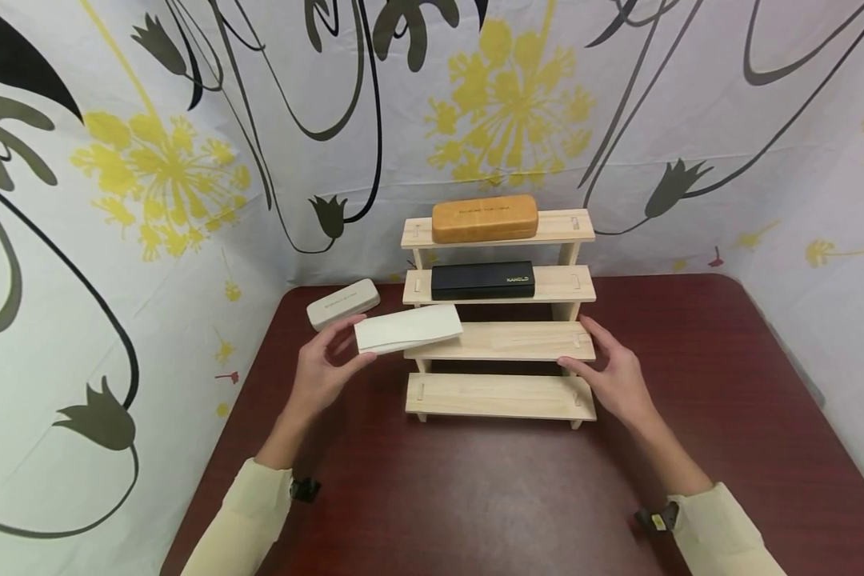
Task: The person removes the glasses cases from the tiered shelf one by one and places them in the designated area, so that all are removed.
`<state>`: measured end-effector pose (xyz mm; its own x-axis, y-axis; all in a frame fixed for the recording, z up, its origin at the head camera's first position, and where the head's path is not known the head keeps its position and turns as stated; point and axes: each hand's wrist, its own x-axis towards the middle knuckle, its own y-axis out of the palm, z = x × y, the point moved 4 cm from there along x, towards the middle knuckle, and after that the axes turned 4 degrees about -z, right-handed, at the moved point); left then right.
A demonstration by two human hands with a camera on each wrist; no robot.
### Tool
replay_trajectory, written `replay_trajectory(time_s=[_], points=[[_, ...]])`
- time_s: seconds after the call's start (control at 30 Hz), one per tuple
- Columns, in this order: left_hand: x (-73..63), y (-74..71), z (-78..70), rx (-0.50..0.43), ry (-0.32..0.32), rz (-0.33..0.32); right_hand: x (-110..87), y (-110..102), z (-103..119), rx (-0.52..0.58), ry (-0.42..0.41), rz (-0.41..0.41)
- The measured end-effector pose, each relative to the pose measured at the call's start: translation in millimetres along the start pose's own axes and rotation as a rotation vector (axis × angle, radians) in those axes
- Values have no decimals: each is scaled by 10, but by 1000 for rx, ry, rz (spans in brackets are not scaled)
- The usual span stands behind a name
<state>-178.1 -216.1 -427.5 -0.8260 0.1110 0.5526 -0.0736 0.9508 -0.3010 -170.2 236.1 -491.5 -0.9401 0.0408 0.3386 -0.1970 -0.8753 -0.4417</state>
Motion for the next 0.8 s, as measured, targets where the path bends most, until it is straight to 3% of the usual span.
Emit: replay_trajectory(time_s=[0.17,0.8], points=[[-21,-68,-115,-14,8,-12,3,4,-3,2,-1,-1],[-159,-242,-99,-16,-37,-49,-5,8,-37,-12,1,-3]])
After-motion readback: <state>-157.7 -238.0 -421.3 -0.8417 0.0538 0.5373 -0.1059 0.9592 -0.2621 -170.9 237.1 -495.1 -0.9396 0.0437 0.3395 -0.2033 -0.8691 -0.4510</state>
